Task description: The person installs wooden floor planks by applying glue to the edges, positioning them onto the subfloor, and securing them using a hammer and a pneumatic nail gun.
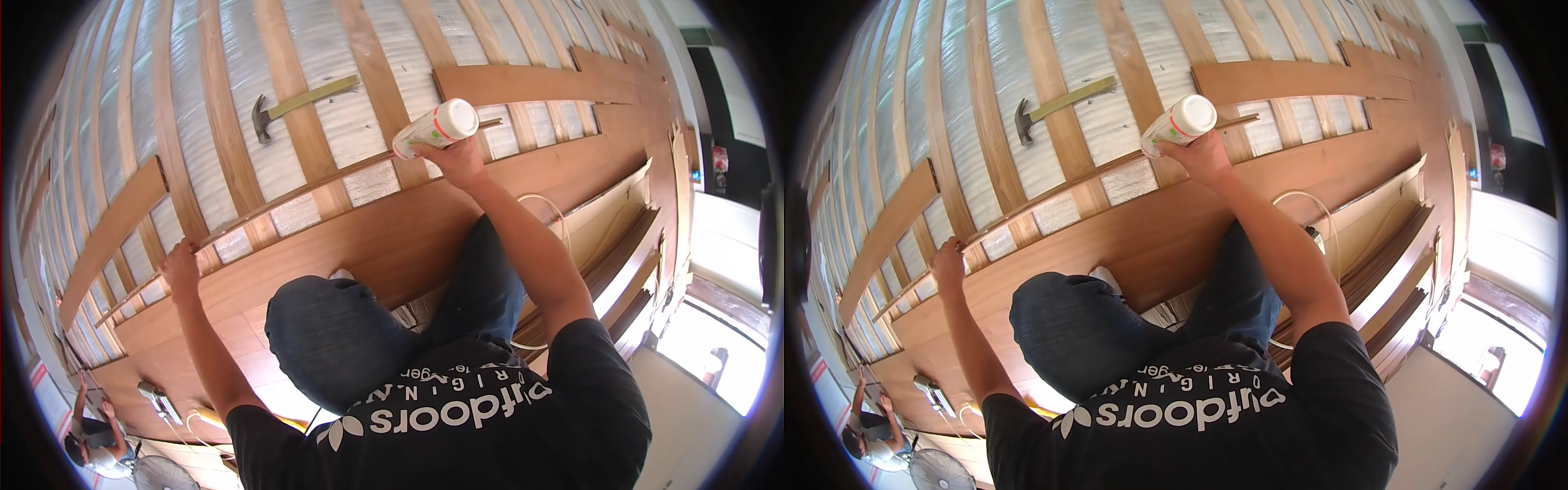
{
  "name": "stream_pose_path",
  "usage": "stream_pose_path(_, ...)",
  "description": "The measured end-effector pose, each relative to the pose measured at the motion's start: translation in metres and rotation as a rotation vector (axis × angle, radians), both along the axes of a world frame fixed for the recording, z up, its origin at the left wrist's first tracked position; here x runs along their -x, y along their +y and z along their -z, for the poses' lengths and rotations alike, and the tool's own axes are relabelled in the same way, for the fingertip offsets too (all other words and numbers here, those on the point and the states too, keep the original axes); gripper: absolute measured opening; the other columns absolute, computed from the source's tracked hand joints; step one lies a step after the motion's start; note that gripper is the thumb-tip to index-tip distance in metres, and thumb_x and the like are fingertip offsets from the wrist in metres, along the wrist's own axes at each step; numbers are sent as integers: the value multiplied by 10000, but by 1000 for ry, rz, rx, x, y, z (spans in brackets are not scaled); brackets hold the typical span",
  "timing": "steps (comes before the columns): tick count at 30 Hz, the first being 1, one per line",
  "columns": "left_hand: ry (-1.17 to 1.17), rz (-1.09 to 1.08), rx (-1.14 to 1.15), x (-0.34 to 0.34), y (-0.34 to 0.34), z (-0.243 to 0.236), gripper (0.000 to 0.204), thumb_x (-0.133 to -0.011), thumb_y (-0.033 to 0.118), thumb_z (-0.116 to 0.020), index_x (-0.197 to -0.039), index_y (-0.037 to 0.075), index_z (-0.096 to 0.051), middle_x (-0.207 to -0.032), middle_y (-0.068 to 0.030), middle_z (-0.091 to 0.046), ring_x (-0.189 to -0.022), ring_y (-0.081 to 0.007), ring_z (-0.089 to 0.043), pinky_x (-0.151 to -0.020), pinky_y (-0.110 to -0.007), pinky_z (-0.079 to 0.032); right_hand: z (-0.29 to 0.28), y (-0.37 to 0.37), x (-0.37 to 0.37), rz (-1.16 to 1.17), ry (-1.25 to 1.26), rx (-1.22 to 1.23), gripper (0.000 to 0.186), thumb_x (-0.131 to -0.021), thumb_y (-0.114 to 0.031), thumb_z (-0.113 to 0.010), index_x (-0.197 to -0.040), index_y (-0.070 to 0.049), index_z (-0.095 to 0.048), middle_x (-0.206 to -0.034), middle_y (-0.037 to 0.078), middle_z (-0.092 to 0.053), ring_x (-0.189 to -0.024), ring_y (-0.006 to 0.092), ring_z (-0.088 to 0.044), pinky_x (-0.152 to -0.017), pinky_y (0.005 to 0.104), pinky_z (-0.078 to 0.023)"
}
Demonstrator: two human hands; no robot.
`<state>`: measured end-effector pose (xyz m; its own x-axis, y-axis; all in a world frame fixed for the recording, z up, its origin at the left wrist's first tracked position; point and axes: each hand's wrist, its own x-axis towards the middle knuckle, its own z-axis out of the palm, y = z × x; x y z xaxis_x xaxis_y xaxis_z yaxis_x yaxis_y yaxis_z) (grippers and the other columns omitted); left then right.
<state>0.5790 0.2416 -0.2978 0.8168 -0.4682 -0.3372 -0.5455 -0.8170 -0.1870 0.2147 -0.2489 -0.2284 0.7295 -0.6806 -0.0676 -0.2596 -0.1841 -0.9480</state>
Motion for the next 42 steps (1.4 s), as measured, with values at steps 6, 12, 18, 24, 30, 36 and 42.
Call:
stream_pose_path(6,168,421,364,119,-194,-6,479,-892,242,-757,-1350,174,-630,-1165,-85,-727,-1060,-324,-681,-971,-456,-493,5,-62,46,68,66,74,437,-803,-161,-877,-1150,15,-679,-1054,115,-759,-992,172,-717,-852,345,-592)
stream_pose_path(12,305,406,237,158,-271,-15,368,-959,285,-683,-1302,156,-653,-1142,-105,-734,-1036,-346,-697,-886,-478,-553,4,-139,97,156,179,188,408,-826,-168,-855,-1151,4,-677,-1078,116,-760,-995,194,-723,-885,357,-586)
stream_pose_path(18,280,387,193,168,-278,-23,326,-980,274,-655,-1280,148,-659,-1150,-84,-735,-1022,-346,-705,-885,-483,-552,12,-184,134,171,122,72,454,-844,-175,-840,-1225,-16,-650,-1171,102,-738,-1084,208,-698,-958,363,-566)
stream_pose_path(24,289,337,143,178,-284,-20,307,-973,272,-667,-1254,150,-669,-1152,-102,-734,-1025,-371,-700,-892,-494,-548,15,-203,162,234,158,22,558,-831,-234,-866,-1286,-24,-621,-1231,111,-722,-1130,214,-685,-999,363,-549)
stream_pose_path(30,268,317,150,175,-286,-15,293,-971,271,-659,-1239,153,-663,-1150,-127,-732,-1091,-360,-681,-901,-505,-530,3,-180,152,324,228,122,662,-774,-317,-896,-1328,-85,-618,-1262,113,-718,-1192,267,-668,-1030,383,-526)
stream_pose_path(36,258,403,279,197,-263,-34,312,-954,306,-677,-1231,162,-697,-1037,-150,-756,-997,-409,-696,-866,-520,-534,-36,-162,201,407,100,171,557,-816,-253,-844,-1289,-48,-634,-1224,126,-729,-1176,281,-675,-1010,399,-535)
stream_pose_path(42,193,578,430,212,-199,-130,245,-905,232,-744,-1135,151,-726,-928,-79,-769,-823,-337,-692,-906,-445,-503,-80,-118,309,825,-673,-731,363,-991,-215,-649,-1313,-74,-557,-1201,81,-699,-1081,218,-696,-969,427,-561)
